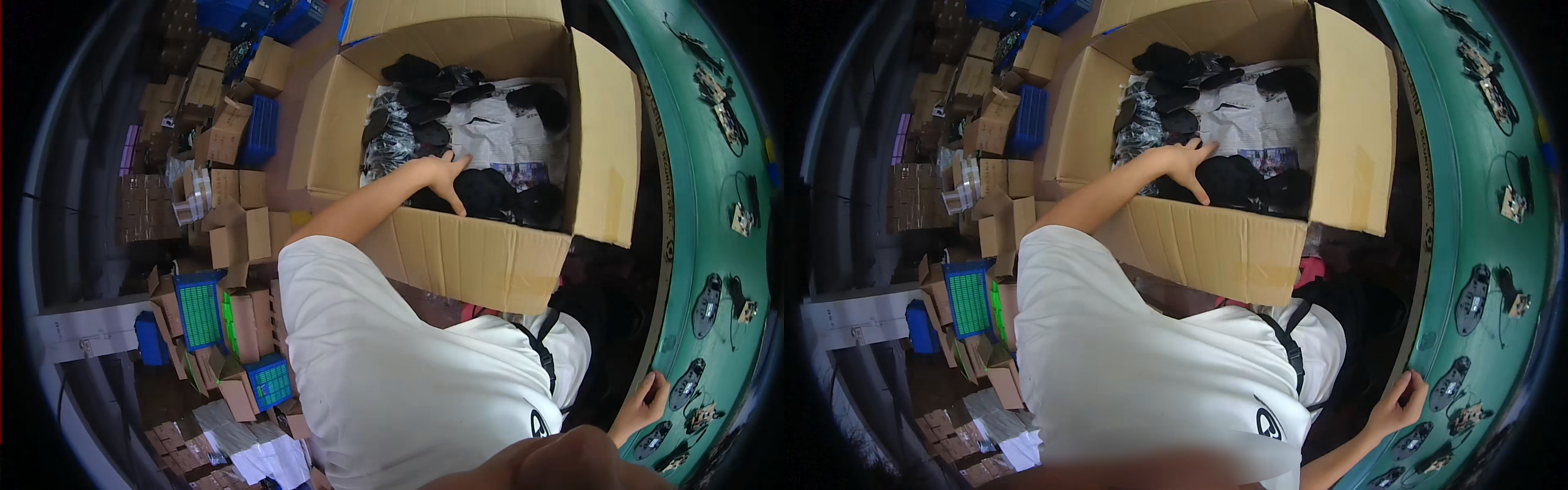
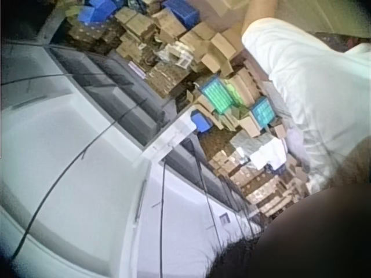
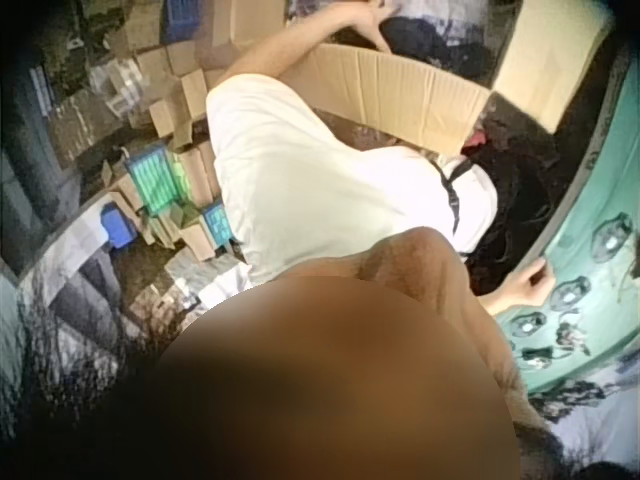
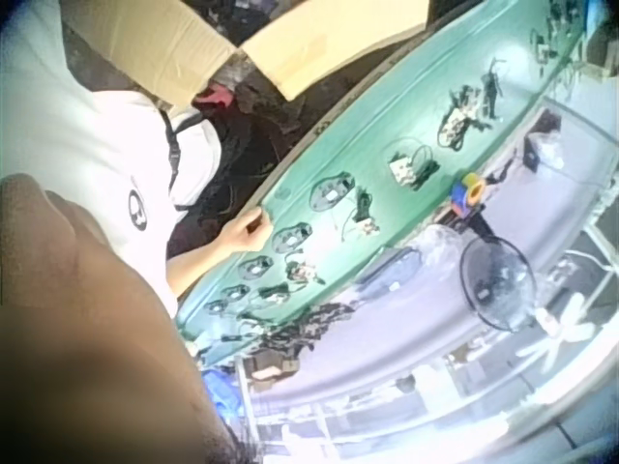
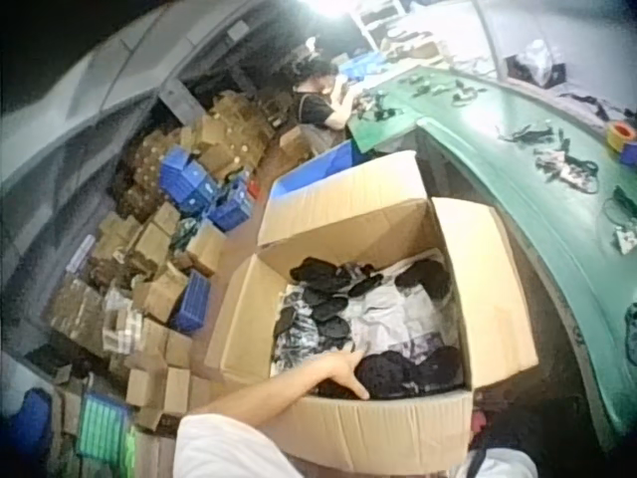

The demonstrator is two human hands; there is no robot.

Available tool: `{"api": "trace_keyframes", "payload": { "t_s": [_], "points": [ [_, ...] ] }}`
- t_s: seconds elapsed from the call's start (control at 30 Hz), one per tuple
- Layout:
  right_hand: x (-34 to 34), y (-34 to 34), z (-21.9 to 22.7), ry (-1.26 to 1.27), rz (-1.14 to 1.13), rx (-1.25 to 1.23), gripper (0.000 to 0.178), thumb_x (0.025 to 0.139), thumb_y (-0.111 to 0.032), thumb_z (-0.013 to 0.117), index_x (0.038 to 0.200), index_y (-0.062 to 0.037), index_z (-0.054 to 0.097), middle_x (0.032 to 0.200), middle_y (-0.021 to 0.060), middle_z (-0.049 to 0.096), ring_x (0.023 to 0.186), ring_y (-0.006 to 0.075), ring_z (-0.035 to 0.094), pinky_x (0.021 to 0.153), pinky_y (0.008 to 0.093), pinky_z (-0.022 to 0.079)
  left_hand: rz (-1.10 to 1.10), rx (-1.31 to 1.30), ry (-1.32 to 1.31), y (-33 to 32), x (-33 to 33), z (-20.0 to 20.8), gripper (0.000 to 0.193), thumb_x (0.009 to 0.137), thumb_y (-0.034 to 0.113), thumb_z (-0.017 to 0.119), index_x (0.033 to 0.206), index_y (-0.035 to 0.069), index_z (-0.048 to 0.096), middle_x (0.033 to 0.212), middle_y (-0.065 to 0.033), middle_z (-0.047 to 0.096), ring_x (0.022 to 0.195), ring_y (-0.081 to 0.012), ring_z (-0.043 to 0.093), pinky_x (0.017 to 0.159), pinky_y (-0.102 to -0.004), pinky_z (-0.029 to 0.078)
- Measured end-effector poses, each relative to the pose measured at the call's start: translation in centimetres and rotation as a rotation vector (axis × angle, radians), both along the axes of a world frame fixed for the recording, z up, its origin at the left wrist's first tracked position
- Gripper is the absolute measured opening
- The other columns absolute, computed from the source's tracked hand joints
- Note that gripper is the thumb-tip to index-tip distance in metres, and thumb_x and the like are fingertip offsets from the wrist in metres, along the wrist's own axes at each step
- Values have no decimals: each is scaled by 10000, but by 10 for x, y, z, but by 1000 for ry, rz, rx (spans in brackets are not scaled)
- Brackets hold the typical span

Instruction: Assembling computer mouse shells and circuit boards on an assembly line.

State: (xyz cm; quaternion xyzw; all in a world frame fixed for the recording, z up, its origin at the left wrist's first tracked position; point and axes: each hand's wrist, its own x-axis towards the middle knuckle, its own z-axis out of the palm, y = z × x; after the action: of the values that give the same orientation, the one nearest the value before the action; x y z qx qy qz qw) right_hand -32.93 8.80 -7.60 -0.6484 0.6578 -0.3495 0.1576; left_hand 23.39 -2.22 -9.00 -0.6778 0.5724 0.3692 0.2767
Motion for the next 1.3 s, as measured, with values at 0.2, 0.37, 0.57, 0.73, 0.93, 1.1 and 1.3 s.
{"api": "trace_keyframes", "payload": {
  "t_s": [0.2, 0.37, 0.57, 0.73, 0.93, 1.1, 1.3],
  "points": [
    [-1, -1, -4, 3, -58, 31, 99, 926, -52, 597, 908, 43, 619, 760, 52, 578, 633, 115, 493, 555, 245, 401, -151, -155, -15, -2, -8, -20, 1084, 515, 581, 851, 1320, -13, 434, 1300, -263, 488, 1214, -437, 471, 989, -484, 417],
    [-1, -7, -5, 66, -34, -42, 98, 927, -39, 596, 902, 54, 618, 754, 54, 573, 634, 115, 502, 553, 244, 408, -30, 17, 318, -12, -29, -5, 964, 617, 506, 825, 1336, 5, 423, 1272, -263, 555, 1172, -355, 557, 985, -396, 435],
    [1, -11, -2, -5, -81, 11, 89, 931, -37, 592, 901, 43, 619, 737, 34, 548, 616, 100, 468, 534, 236, 378, -63, -57, 428, -17, -34, -5, 970, 645, 457, 809, 1375, -3, 364, 1223, -268, 578, 1130, -370, 579, 945, -401, 460],
    [5, -8, -2, -30, -118, 9, 76, 922, -37, 595, 896, 31, 616, 732, 32, 537, 598, 101, 449, 518, 241, 353, -181, -302, 528, -7, -44, -9, 972, 616, 285, 814, 1405, 32, 305, 1287, -282, 493, 1112, -421, 564, 923, -433, 475],
    [9, -6, 2, -74, -115, -1, 72, 911, -42, 601, 896, 28, 611, 711, 35, 501, 576, 108, 424, 502, 257, 315, -445, -497, 286, -16, -70, -4, 1031, 584, 143, 781, 1462, 83, 244, 1374, -259, 380, 1160, -448, 512, 913, -471, 487],
    [11, -8, 1, -132, -68, -30, 79, 913, -49, 606, 889, 26, 602, 711, 25, 490, 584, 91, 421, 503, 243, 306, -276, -175, 124, -30, -55, -33, 1020, 573, 215, 830, 1434, 65, 304, 1393, -267, 396, 1143, -459, 523, 923, -463, 482],
    [9, -12, 1, -212, -76, -5, 66, 920, -36, 598, 901, 27, 608, 723, 1, 493, 595, 55, 410, 515, 214, 304, -199, -252, 219, -54, -34, -1, 670, 552, 196, 826, 1149, 17, 581, 1094, -235, 644, 1056, -378, 607, 886, -424, 491]
  ]
}}
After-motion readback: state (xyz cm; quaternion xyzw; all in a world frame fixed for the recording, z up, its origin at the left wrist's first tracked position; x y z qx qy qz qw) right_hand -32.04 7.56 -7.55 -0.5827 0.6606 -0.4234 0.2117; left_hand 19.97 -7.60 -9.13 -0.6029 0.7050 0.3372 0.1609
